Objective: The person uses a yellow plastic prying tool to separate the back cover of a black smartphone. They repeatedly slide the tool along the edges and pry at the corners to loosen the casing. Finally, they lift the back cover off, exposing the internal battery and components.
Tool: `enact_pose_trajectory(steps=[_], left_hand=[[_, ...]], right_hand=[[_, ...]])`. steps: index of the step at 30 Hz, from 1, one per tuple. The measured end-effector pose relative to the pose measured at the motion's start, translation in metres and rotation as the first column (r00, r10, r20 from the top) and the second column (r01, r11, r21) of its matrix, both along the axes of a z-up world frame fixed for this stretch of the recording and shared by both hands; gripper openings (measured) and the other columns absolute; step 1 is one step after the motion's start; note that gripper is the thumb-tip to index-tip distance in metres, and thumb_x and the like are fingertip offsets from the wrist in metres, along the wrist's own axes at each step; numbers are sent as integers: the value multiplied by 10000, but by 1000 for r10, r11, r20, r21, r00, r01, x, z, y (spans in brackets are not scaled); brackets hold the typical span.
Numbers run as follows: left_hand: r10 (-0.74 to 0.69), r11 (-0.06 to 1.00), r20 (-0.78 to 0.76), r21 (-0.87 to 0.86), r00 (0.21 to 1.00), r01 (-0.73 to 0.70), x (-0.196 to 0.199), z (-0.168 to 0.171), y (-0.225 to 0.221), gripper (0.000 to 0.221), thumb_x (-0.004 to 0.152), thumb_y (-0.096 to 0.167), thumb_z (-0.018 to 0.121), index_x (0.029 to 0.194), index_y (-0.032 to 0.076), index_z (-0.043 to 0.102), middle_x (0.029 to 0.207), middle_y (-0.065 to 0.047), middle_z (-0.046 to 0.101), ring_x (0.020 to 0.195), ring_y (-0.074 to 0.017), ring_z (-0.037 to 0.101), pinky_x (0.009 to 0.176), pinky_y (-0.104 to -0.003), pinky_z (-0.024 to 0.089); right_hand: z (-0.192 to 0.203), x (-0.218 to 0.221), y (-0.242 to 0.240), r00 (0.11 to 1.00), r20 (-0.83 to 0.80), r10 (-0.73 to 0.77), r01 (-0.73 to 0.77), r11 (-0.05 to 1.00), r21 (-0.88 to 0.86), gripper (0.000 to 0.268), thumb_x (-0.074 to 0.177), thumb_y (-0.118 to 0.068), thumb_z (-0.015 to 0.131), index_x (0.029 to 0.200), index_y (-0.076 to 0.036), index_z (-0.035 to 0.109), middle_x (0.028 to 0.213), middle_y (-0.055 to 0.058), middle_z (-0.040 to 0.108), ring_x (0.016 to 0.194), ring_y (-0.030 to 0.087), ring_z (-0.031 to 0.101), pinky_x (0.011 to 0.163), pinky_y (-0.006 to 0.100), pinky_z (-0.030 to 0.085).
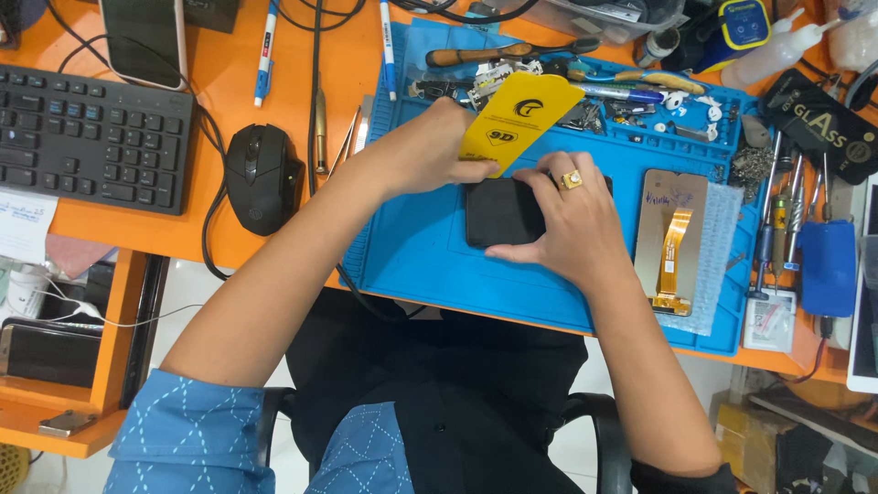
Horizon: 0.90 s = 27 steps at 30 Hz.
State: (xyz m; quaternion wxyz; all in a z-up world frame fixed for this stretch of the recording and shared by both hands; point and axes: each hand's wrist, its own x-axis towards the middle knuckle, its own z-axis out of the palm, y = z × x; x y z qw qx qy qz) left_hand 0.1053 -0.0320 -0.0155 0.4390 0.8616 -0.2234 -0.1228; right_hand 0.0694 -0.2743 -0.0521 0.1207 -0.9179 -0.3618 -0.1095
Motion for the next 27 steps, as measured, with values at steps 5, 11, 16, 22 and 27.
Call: enact_pose_trajectory(steps=[5, 11, 16, 22, 27], left_hand=[[-59, 987, 55, 152, 997, 50, 10, 5, -5, 449, 947, 213, 779, 1137, -186, 700, 1003, -432, 698, 816, -526, 760, 580, -431, 655], [-203, 925, -120, 301, 972, 230, 36, -8, -13, 563, 939, 390, 760, 1360, 25, 675, 1214, -170, 707, 953, -339, 785, 630, -320, 665], [-273, 932, -37, 240, 961, 273, 42, -18, -23, 620, 986, 420, 738, 1397, -33, 637, 1188, -232, 747, 912, -338, 805, 536, -338, 659], [-314, 913, 136, 315, 939, 260, 23, -1, -11, 461, 973, 245, 780, 1107, -192, 724, 996, -431, 680, 816, -510, 764, 602, -420, 659], [-175, 914, 13, 374, 984, 157, 7, 18, 8, 437, 998, 269, 760, 1095, -156, 730, 982, -396, 701, 813, -460, 780, 598, -390, 657]], right_hand=[[-1, 1, 0, 1000, -2, -4, 4, 1000, 29, 878, 627, -748, 959, 1181, -108, 728, 1107, 42, 566, 1135, 250, 559, 981, 346, 513], [2, 3, -2, 993, 53, 104, -108, 991, 79, 928, 755, -745, 907, 1246, 11, 685, 1249, 208, 620, 1180, 385, 555, 946, 473, 523], [4, 3, -2, 995, 16, 100, -101, 986, 132, 980, 652, -720, 1004, 1175, 17, 626, 1193, 199, 577, 1095, 379, 531, 899, 469, 516], [-3, 2, -2, 999, -8, 32, -31, 991, 127, 944, 614, -747, 966, 1160, -58, 623, 1166, 113, 532, 1152, 322, 548, 1050, 401, 503], [-5, 3, -2, 998, 50, 24, -28, 995, 92, 924, 641, -806, 913, 1162, -94, 639, 1121, 76, 515, 1117, 282, 555, 1024, 384, 503]])
